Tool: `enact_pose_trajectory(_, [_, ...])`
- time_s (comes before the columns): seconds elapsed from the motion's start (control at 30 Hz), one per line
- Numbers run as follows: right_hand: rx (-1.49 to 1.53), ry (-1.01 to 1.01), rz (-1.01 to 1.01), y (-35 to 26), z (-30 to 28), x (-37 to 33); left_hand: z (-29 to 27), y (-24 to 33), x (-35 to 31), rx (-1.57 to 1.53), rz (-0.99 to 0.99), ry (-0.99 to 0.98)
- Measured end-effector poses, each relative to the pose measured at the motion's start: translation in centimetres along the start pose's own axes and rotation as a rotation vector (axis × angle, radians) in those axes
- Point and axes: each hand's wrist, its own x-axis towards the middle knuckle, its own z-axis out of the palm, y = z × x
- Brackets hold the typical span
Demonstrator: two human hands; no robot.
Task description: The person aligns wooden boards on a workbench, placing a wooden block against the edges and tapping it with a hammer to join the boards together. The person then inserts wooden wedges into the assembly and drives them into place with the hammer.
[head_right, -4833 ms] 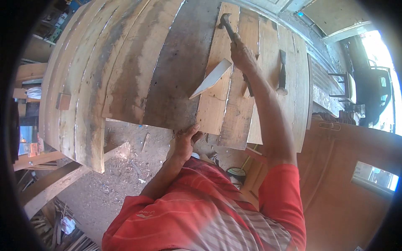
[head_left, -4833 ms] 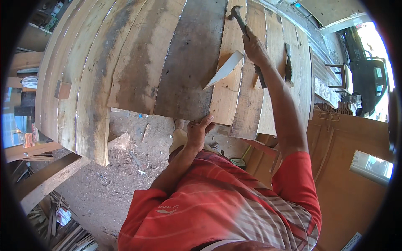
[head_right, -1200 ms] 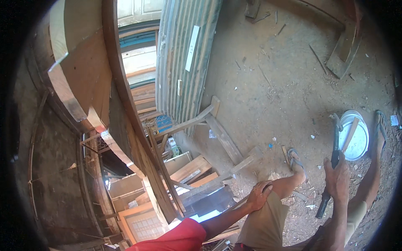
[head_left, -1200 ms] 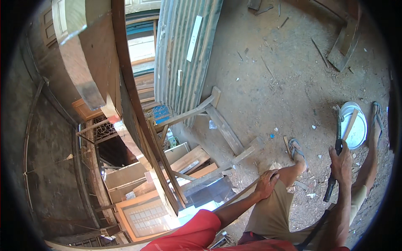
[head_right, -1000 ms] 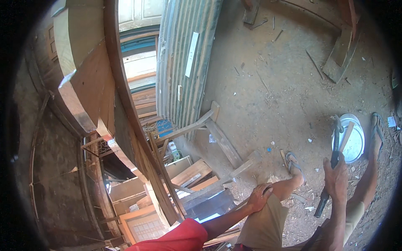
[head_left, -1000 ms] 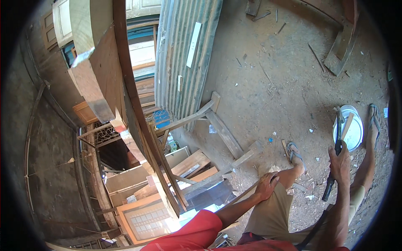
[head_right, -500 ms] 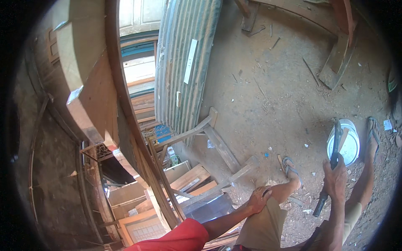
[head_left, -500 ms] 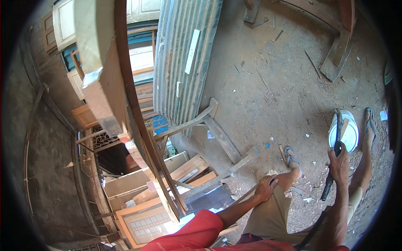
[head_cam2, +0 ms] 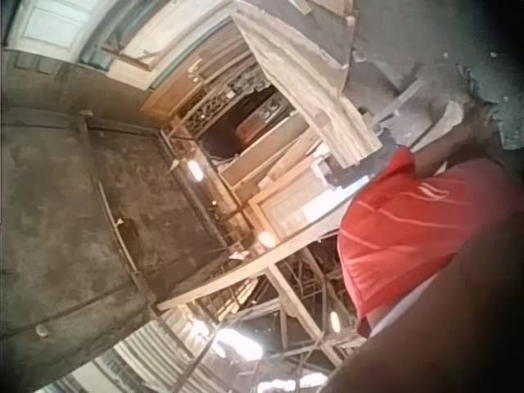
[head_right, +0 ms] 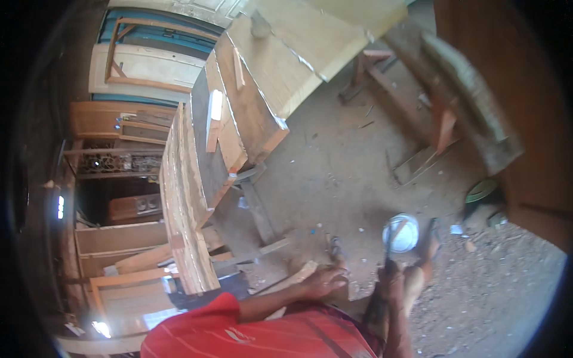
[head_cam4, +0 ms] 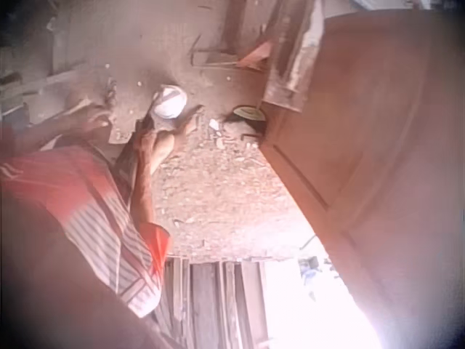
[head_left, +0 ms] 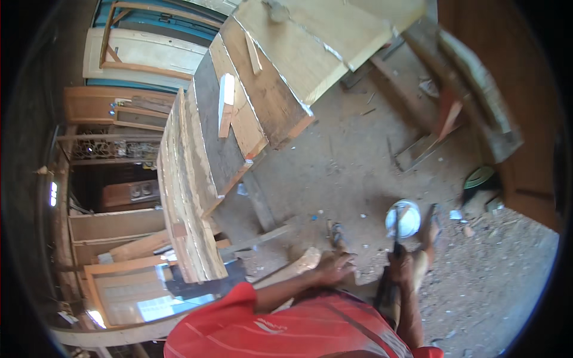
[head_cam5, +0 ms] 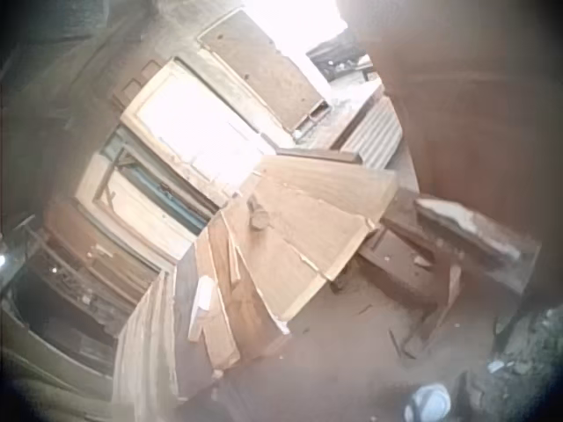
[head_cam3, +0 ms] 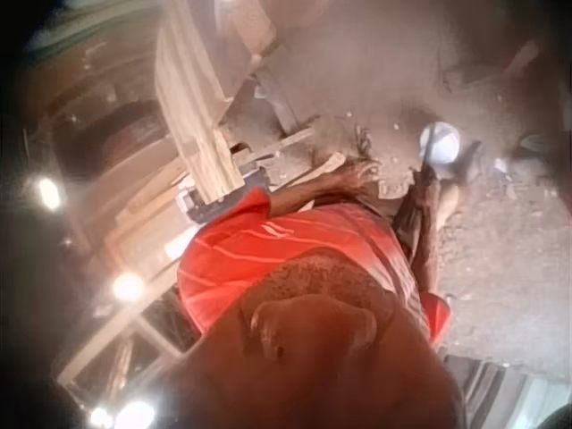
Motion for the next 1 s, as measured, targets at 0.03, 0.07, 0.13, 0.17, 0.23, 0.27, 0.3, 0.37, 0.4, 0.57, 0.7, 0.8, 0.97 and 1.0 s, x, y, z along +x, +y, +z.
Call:
enact_pose_trajectory(0.03, [-0.056,-0.074,-0.016,-6.5,-3.4,-0.7,-2.3,3.3,-0.7,-0.088,0.034,0.063])
enact_pose_trajectory(0.07, [-0.118,-0.134,-0.018,-12.8,-6.9,-1.7,-4.9,6.6,-1.1,-0.180,0.082,0.114])
enact_pose_trajectory(0.13, [-0.001,-0.131,-0.119,-16.7,-9.9,-3.1,-10.3,10.9,-1.8,-0.093,0.134,0.129])
enact_pose_trajectory(0.17, [-0.061,-0.187,-0.060,-19.2,-11.6,-3.2,-13.1,12.6,-1.9,-0.031,0.137,0.270])
enact_pose_trajectory(0.23, [-0.075,-0.167,-0.149,-24.9,-14.5,-2.7,-18.8,15.4,-1.9,0.072,0.218,0.678])
enact_pose_trajectory(0.27, [-0.084,-0.185,-0.221,-26.2,-15.5,-1.9,-22.1,16.7,-2.1,-0.032,0.130,0.804])
enact_pose_trajectory(0.3, [-0.108,-0.191,-0.275,-27.5,-16.2,-0.6,-25.3,16.3,-2.0,0.047,0.142,0.978])
enact_pose_trajectory(0.37, [-0.158,-0.204,-0.318,-30.7,-16.7,1.0,-32.2,15.4,-2.3,0.133,0.062,1.130])
enact_pose_trajectory(0.4, [-0.123,-0.210,-0.312,-33.3,-17.0,2.2,-36.0,14.7,-2.3,0.195,0.050,1.195])
enact_pose_trajectory(0.57, [-0.209,-0.167,-0.420,-46.4,-14.3,10.3,-53.1,5.6,0.1,0.221,-0.002,1.239])
enact_pose_trajectory(0.7, [-0.332,-0.062,-0.543,-56.0,-7.8,17.3,-62.5,-3.7,7.0,0.189,-0.048,1.010])
enact_pose_trajectory(0.8, [-0.335,-0.071,-0.500,-61.4,-3.0,23.4,-65.2,-6.4,11.5,0.328,-0.139,0.798])
enact_pose_trajectory(0.97, [-0.422,-0.032,-0.587,-67.3,1.3,29.8,-66.1,-5.8,13.4,0.209,-0.207,0.697])
enact_pose_trajectory(1.0, [-0.437,-0.040,-0.576,-67.2,1.6,30.9,-66.4,-5.4,13.4,0.191,-0.208,0.690])
